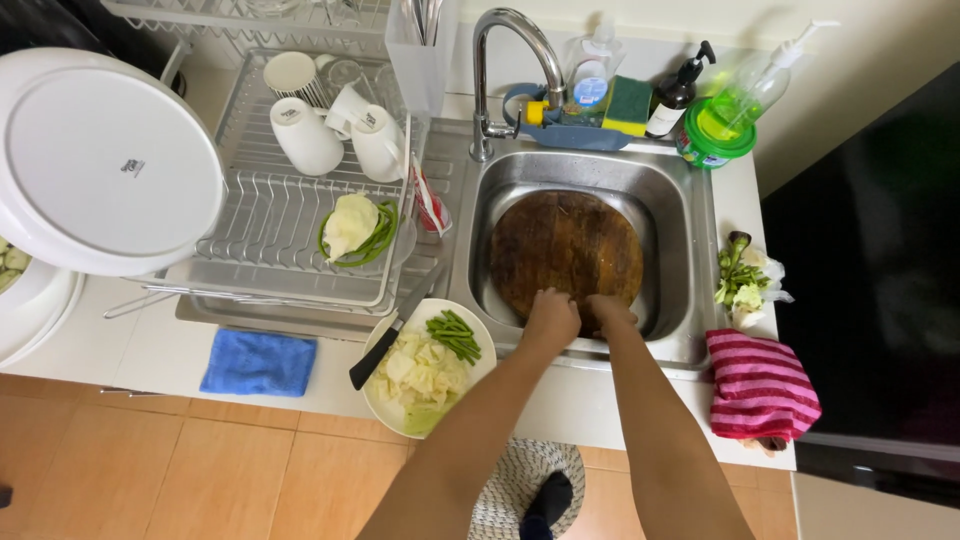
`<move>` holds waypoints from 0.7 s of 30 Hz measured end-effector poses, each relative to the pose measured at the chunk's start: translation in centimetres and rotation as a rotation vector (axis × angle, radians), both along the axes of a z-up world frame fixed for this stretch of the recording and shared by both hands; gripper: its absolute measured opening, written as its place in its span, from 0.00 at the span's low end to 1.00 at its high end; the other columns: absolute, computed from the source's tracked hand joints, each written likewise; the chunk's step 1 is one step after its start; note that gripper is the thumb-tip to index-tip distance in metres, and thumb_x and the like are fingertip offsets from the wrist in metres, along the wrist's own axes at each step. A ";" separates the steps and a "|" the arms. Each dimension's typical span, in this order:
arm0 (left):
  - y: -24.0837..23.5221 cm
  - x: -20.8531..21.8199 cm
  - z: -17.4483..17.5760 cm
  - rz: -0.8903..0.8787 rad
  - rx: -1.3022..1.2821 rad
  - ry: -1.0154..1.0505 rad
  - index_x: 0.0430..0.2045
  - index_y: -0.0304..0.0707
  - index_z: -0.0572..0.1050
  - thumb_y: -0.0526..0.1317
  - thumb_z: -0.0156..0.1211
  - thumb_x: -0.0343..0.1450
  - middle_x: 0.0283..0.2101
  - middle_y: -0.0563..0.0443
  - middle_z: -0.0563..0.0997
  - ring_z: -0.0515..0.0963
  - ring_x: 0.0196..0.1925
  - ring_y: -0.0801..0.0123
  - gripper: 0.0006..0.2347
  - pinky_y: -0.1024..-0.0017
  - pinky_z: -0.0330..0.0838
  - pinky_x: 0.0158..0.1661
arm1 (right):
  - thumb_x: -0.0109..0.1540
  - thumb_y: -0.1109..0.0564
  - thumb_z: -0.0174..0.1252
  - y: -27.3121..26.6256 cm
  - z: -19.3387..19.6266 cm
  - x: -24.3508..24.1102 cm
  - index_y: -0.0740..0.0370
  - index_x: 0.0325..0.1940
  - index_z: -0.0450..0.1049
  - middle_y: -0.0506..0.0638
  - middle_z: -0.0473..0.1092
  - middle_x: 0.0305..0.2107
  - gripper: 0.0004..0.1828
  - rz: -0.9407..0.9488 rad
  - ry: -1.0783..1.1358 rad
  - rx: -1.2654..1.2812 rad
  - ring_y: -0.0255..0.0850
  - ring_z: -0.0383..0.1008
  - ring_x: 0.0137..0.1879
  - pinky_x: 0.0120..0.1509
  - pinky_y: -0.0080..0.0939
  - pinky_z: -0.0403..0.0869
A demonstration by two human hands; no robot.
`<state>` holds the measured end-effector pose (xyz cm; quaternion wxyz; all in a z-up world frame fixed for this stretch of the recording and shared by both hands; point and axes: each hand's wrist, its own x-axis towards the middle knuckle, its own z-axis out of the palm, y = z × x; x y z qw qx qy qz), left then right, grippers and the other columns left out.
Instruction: The person washes a wooden cutting board in the sink and places it on the counter. They then open a refrigerator, retrieve a red onion and a piece of ginger, and place them on the counter next to a bowl of chopped vegetables.
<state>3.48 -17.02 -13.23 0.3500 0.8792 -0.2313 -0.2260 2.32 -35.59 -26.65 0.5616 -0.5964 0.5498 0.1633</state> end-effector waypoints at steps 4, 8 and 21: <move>-2.1 5.8 -0.5 0.211 -0.255 0.016 0.43 0.29 0.81 0.39 0.56 0.73 0.49 0.32 0.81 0.80 0.53 0.44 0.12 0.58 0.74 0.56 | 0.56 0.44 0.66 2.6 5.2 3.7 0.58 0.77 0.49 0.68 0.50 0.67 0.51 0.229 0.215 -0.720 0.61 0.59 0.65 0.59 0.59 0.71; -3.9 12.9 1.7 0.475 -0.696 -0.016 0.42 0.32 0.82 0.39 0.56 0.75 0.41 0.39 0.86 0.85 0.46 0.51 0.10 0.62 0.77 0.51 | 0.61 0.50 0.63 2.9 5.5 8.3 0.59 0.55 0.82 0.54 0.78 0.41 0.21 0.268 -0.465 -0.640 0.47 0.77 0.45 0.51 0.46 0.75; -8.2 26.0 2.1 0.413 -0.601 -0.515 0.65 0.22 0.63 0.29 0.50 0.72 0.69 0.28 0.66 0.65 0.71 0.41 0.23 0.60 0.59 0.68 | 0.67 0.52 0.54 5.7 14.3 17.3 0.65 0.54 0.76 0.53 0.77 0.38 0.17 0.021 -0.761 0.136 0.39 0.78 0.41 0.48 0.40 0.79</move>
